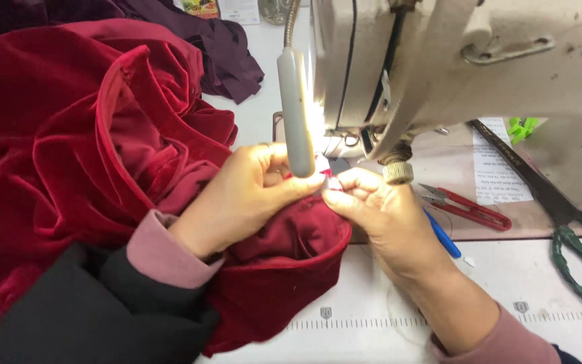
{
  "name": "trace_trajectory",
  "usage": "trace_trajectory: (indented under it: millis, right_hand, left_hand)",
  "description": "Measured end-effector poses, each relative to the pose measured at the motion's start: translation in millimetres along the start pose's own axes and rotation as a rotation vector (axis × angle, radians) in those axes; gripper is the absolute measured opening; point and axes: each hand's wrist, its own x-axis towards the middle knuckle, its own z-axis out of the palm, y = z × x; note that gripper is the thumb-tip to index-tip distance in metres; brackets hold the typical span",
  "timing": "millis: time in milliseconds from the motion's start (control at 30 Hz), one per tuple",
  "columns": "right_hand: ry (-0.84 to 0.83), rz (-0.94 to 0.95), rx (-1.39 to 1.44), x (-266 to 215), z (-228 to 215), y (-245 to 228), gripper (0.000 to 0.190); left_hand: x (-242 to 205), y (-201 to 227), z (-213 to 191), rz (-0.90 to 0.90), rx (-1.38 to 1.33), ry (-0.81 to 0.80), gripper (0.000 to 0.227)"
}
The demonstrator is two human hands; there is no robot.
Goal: Hand-stitching and finishing a red velvet garment using a small tool at a sewing workstation.
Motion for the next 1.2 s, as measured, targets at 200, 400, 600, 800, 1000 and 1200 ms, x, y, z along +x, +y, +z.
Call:
trace_trajectory:
  millis: [200, 400, 600, 800, 1000, 1200]
  right_hand:
    - [0.061, 0.014, -0.084, -1.9, 4.2, -13.3, 0.012]
    - [0.002, -0.052, -0.167, -3.3, 1.3, -15.7, 0.008]
    - [-0.015, -0.052, -0.220, -4.3, 0.2, -16.7, 0.007]
    - [-0.028, -0.010, -0.116, -7.9, 1.1, -16.4, 0.008]
    - [-0.033, 0.061, -0.101, -9.2, -1.1, -14.3, 0.011]
    - [-0.029, 0.099, -0.099, -10.4, 0.2, -17.1, 0.012]
  left_hand:
    - [3.2, -4.5, -2.1, 0.028, 0.058, 0.034, 0.015]
    - [-9.6, -10.0, 2.3, 0.213, 0.522, 0.171, 0.015]
    - [-25.7, -9.3, 7.6, 0.290, 0.857, 0.241, 0.023]
    - [-24.2, 6.9, 3.0, -0.243, 0.154, 0.061, 0.013]
    - [-21.7, -15.1, 5.8, -0.210, -0.393, -0.039, 0.009]
    - [-23.6, -7.0, 11.4, -0.205, -0.217, 0.051, 0.024]
